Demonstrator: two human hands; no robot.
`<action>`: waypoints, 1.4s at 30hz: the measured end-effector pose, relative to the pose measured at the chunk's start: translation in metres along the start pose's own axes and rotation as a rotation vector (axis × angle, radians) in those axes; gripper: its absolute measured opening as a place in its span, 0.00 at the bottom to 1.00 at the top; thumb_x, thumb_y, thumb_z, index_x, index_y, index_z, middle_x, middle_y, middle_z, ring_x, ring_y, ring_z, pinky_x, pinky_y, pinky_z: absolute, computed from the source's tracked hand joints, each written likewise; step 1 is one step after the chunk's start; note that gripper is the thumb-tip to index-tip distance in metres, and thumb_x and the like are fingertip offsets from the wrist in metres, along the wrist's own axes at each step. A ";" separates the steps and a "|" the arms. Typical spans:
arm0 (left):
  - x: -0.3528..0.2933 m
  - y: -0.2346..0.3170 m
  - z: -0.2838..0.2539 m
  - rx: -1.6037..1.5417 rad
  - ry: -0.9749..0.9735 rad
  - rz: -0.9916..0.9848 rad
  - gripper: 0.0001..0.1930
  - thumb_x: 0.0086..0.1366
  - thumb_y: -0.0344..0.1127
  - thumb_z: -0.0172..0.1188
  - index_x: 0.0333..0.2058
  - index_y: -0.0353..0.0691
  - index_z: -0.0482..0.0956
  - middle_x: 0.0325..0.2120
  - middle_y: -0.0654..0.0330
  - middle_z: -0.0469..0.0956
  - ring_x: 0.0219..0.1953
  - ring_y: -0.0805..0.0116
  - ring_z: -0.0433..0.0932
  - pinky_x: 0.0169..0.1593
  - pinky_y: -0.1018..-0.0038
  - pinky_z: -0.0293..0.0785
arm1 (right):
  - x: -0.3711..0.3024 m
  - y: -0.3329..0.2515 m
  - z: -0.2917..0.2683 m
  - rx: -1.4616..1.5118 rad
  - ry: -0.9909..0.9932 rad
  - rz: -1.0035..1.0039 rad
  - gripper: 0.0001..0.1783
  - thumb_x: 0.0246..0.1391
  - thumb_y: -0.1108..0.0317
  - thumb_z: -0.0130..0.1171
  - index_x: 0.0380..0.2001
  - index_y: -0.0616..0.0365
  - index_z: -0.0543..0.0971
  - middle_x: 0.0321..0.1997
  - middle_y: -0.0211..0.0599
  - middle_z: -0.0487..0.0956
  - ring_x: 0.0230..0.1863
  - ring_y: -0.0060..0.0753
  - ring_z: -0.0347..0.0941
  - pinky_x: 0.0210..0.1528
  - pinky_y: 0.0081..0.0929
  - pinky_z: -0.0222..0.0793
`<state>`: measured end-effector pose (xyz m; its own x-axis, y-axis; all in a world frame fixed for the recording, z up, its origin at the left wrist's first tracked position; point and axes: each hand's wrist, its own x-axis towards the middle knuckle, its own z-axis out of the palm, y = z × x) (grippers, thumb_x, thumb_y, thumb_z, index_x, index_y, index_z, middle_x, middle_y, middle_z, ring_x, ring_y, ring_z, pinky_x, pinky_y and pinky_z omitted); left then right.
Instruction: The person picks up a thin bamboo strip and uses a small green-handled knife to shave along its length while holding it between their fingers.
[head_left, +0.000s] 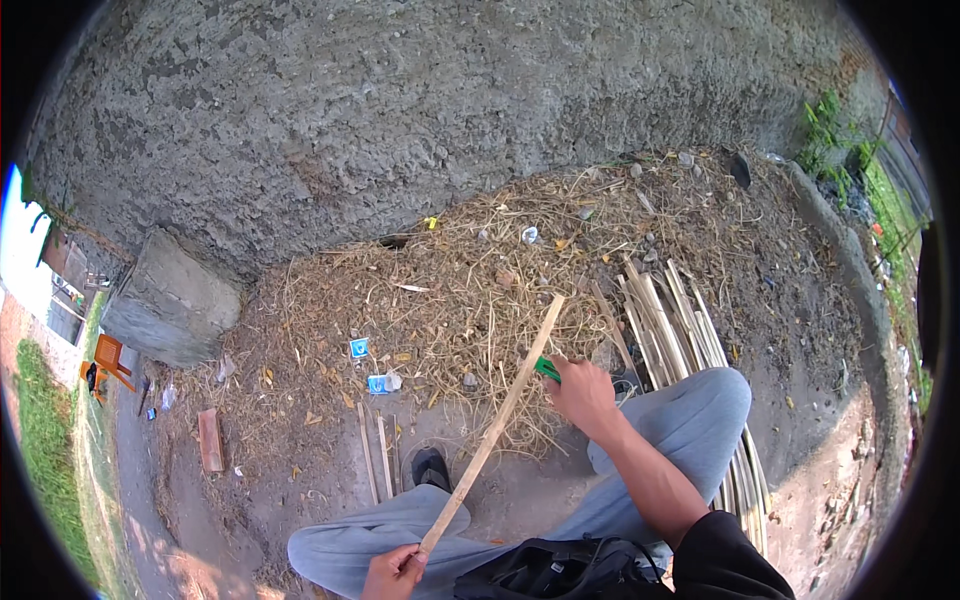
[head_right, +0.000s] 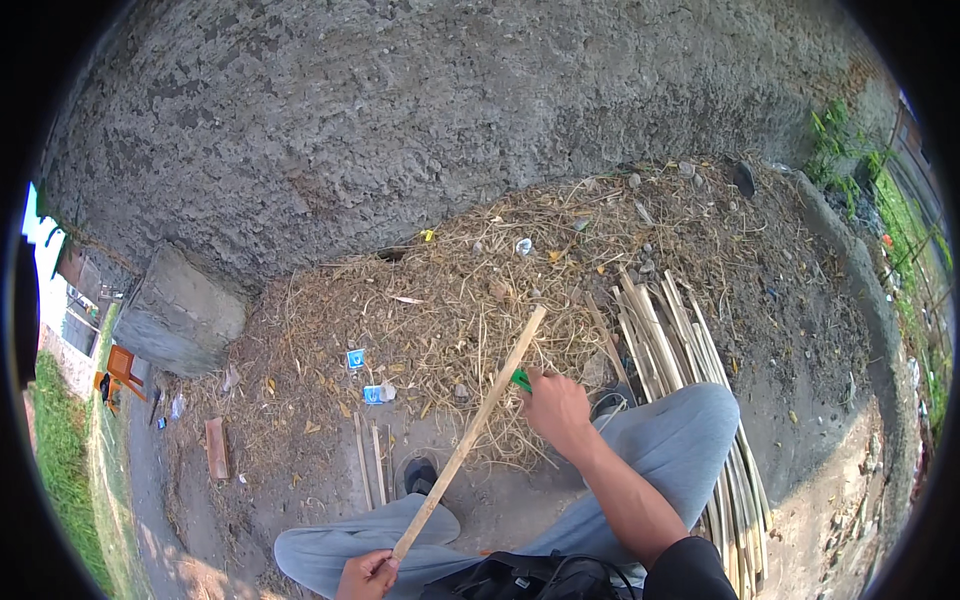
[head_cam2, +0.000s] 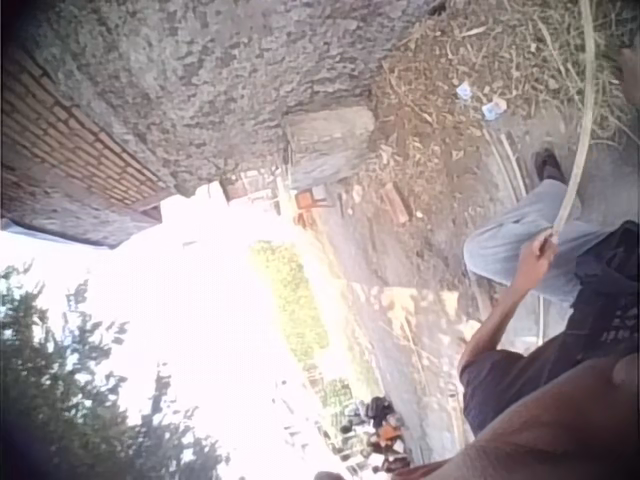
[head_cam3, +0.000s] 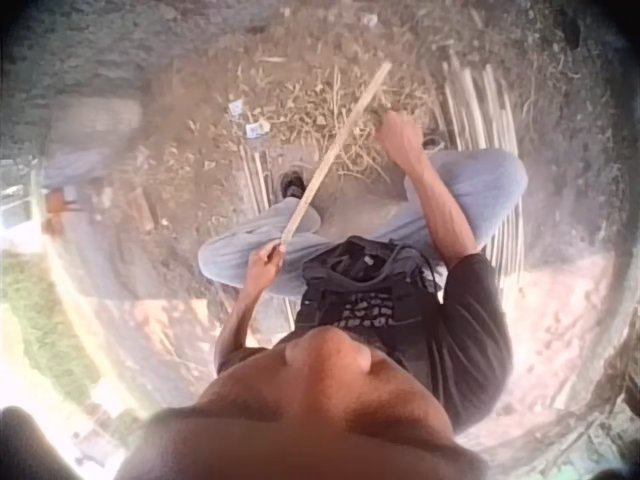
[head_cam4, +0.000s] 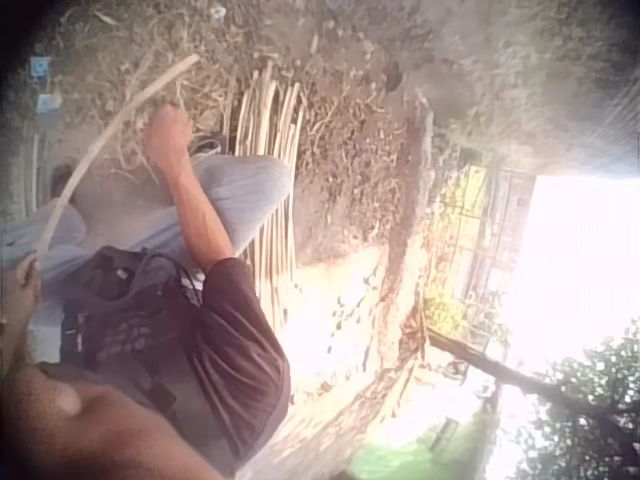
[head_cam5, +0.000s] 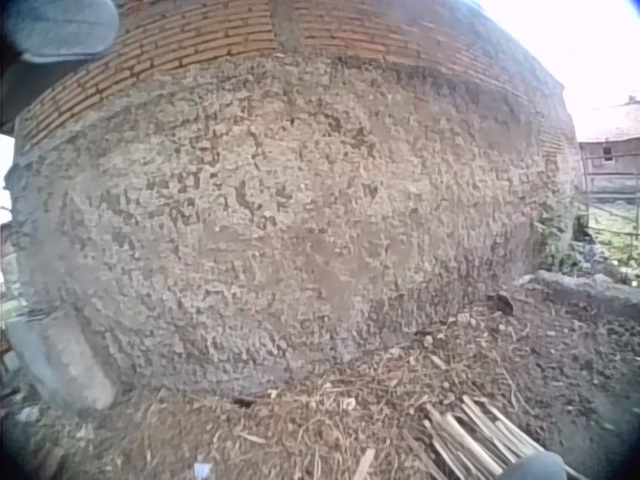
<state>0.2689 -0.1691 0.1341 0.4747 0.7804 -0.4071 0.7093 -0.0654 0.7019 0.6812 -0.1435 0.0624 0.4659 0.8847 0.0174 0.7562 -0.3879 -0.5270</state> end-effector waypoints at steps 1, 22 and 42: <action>0.002 -0.006 0.002 0.044 0.089 0.051 0.14 0.69 0.40 0.57 0.44 0.35 0.80 0.18 0.59 0.76 0.19 0.73 0.72 0.25 0.70 0.69 | 0.000 0.003 -0.001 -0.027 0.030 -0.006 0.16 0.51 0.65 0.62 0.42 0.62 0.77 0.32 0.48 0.80 0.32 0.54 0.80 0.34 0.47 0.76; 0.090 0.064 0.013 -0.778 -0.329 -0.299 0.13 0.75 0.39 0.48 0.49 0.37 0.72 0.16 0.70 0.58 0.16 0.83 0.56 0.18 0.82 0.55 | -0.011 -0.028 -0.001 0.221 -0.068 0.075 0.14 0.60 0.63 0.55 0.35 0.65 0.78 0.29 0.57 0.79 0.35 0.61 0.78 0.38 0.51 0.73; 0.148 0.052 0.033 -1.090 -0.544 -0.179 0.16 0.77 0.36 0.36 0.59 0.41 0.62 0.34 0.53 0.74 0.19 0.74 0.66 0.24 0.75 0.68 | -0.036 -0.044 0.021 0.191 -0.064 -0.056 0.17 0.65 0.54 0.49 0.37 0.59 0.74 0.21 0.52 0.78 0.25 0.58 0.77 0.30 0.51 0.72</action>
<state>0.3934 -0.0779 0.0911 0.7556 0.3474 -0.5554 0.1051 0.7725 0.6262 0.6215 -0.1529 0.0674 0.3905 0.9206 0.0004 0.6767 -0.2868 -0.6781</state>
